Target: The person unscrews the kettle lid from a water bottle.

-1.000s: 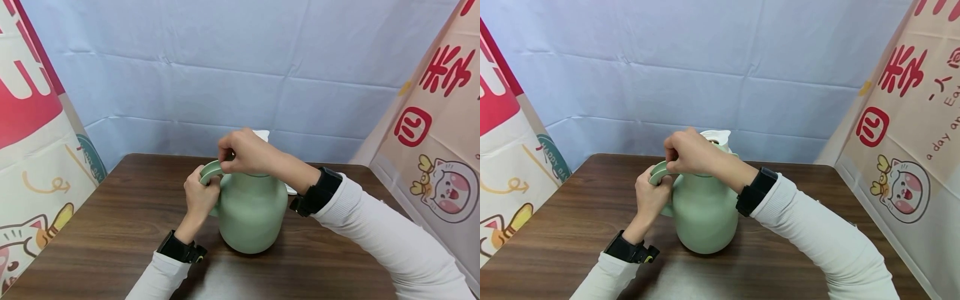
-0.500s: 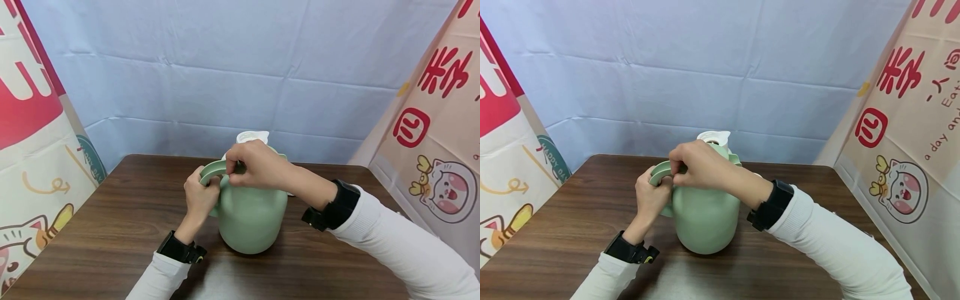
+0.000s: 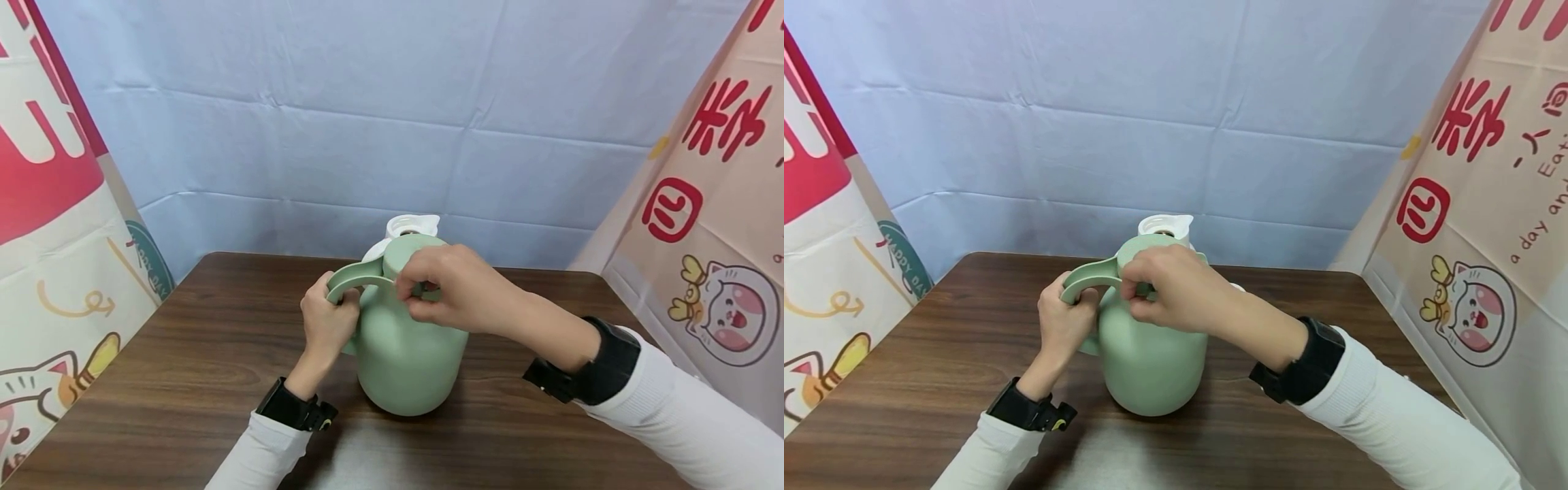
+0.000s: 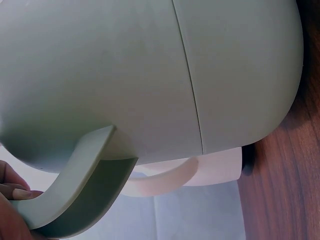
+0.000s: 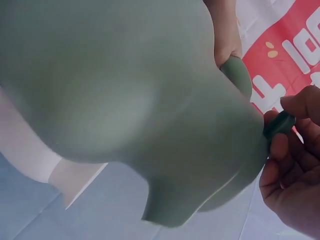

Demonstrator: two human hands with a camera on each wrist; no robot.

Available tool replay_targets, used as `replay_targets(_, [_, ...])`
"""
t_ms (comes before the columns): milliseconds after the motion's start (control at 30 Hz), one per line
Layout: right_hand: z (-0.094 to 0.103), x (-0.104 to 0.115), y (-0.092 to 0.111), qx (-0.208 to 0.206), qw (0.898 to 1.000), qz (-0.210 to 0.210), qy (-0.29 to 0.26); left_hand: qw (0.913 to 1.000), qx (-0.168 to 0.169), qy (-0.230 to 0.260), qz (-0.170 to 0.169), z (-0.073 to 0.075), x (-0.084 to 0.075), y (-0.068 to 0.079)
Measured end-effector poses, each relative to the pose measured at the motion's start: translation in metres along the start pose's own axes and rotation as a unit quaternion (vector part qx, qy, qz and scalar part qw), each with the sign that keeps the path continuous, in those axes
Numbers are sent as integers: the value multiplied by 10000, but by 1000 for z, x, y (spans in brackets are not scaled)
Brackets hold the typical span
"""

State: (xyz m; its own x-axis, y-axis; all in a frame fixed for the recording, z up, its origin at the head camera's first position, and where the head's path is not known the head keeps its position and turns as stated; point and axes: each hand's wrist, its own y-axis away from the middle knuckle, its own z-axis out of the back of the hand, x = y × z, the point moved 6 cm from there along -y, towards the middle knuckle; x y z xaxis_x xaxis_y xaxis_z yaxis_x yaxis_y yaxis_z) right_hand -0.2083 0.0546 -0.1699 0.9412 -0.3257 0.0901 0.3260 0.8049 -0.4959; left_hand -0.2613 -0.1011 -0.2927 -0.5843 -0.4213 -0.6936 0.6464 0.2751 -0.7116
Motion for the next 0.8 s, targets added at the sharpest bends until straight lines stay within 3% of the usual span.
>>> replay_targets(533, [12,-11,35,-446,9966,336,-599,9999,105,88,59,-1,1,0])
replay_targets(800, [12,-11,36,-258,9976,315,-563,9999,101,86,67,-1,1,1])
